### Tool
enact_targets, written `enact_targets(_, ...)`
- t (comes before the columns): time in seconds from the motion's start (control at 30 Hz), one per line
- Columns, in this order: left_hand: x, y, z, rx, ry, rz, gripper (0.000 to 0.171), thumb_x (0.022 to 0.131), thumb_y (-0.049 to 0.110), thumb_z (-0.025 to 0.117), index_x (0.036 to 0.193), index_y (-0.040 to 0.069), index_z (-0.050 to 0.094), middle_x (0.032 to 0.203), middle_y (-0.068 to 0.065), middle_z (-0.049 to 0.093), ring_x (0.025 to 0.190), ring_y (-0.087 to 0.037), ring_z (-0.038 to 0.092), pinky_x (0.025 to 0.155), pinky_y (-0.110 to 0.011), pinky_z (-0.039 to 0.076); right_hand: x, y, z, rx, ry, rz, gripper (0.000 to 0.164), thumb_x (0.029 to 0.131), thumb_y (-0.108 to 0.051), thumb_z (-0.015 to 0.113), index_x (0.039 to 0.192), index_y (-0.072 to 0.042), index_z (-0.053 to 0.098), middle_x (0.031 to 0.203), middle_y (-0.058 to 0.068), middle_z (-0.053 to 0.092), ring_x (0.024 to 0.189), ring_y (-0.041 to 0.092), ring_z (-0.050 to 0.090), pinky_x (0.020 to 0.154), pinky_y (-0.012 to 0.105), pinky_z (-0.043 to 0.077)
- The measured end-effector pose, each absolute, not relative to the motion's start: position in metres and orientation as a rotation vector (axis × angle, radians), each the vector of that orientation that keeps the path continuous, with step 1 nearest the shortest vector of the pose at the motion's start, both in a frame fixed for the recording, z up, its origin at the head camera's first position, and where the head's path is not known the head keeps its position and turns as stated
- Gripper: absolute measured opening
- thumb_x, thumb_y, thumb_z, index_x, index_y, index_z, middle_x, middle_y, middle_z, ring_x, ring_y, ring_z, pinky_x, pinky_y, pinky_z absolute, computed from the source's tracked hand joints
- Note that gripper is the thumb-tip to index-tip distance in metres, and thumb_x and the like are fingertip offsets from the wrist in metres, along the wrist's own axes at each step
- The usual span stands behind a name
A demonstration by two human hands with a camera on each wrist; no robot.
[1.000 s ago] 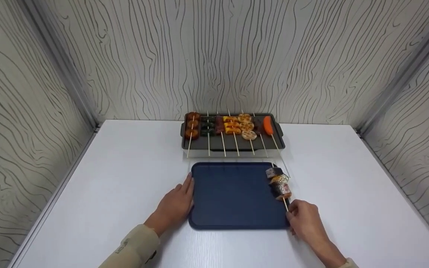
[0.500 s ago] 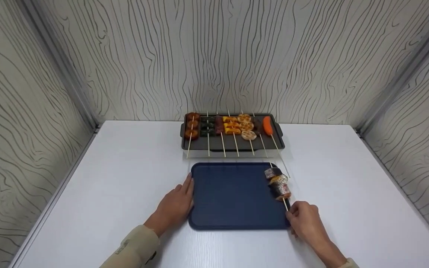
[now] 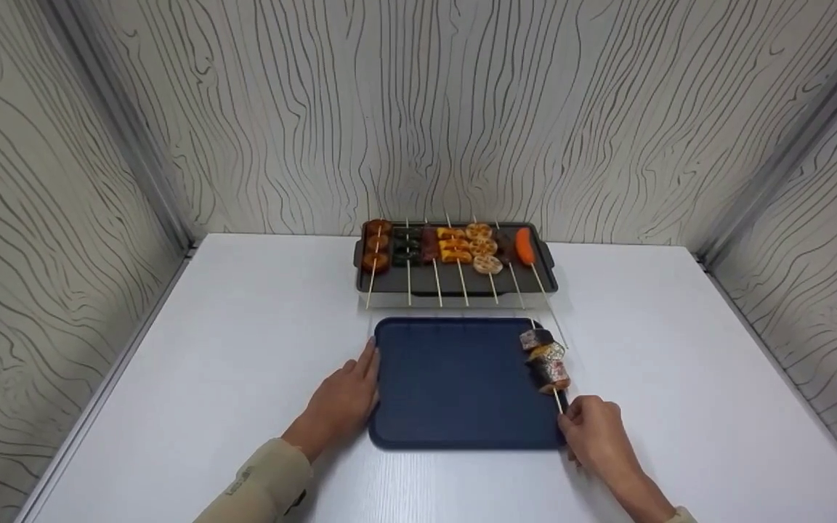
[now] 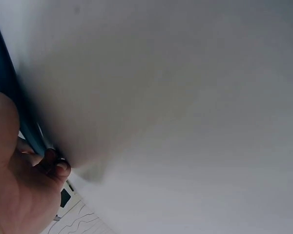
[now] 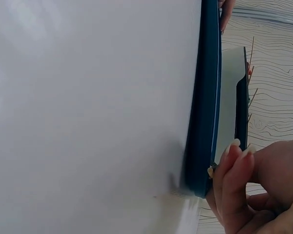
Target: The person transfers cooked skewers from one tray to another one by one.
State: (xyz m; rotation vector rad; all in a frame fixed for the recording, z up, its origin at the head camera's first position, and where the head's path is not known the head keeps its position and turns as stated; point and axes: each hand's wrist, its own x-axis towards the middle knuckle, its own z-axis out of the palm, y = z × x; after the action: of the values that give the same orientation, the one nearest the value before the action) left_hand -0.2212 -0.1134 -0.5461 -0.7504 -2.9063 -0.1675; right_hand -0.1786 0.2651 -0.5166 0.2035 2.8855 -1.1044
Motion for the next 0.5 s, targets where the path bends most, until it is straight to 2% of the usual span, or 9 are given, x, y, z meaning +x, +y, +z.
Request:
enact_targets(0.17, -0.2213, -0.1128, -0.5453, -0.728, -2.938, -0.136, 0.054, 0.105, 0.019, 0.051, 0.150, -0.010, 0.042, 0.161, -0.022, 0.035, 0.119, -0.035, 0.061, 0.089, -0.042, 0.057, -0.1786, 0.2658, -0.5172, 0.201, 2.900, -1.092, 0.019, 0.089, 0.003, 0.064, 0.071, -0.002, 0.063, 0.050, 0.004, 0.060, 0.036, 0.012, 0.056, 0.038, 0.028, 0.048)
enact_targets(0.3, -0.2217, -0.1128, -0.5441, -0.731, -2.915, -0.152, 0.054, 0.104, 0.019, 0.052, 0.149, -0.010, 0.043, 0.160, -0.023, 0.037, 0.114, -0.034, 0.062, 0.086, -0.042, 0.057, -0.1791, 0.2669, -0.5163, 0.216, 2.886, -1.088, 0.019, 0.089, 0.002, 0.066, 0.071, -0.002, 0.063, 0.051, 0.005, 0.060, 0.036, 0.012, 0.055, 0.038, 0.028, 0.047)
enact_targets(0.5, -0.2208, -0.1134, -0.5446, -0.735, -2.919, -0.172, 0.054, 0.105, 0.019, 0.051, 0.149, -0.011, 0.042, 0.161, -0.023, 0.036, 0.115, -0.035, 0.062, 0.086, -0.043, 0.057, -0.1794, 0.2683, -0.5153, 0.232, 2.854, -1.096, 0.017, 0.090, 0.000, 0.067, 0.074, -0.002, 0.063, 0.052, 0.006, 0.060, 0.035, 0.012, 0.054, 0.038, 0.029, 0.047)
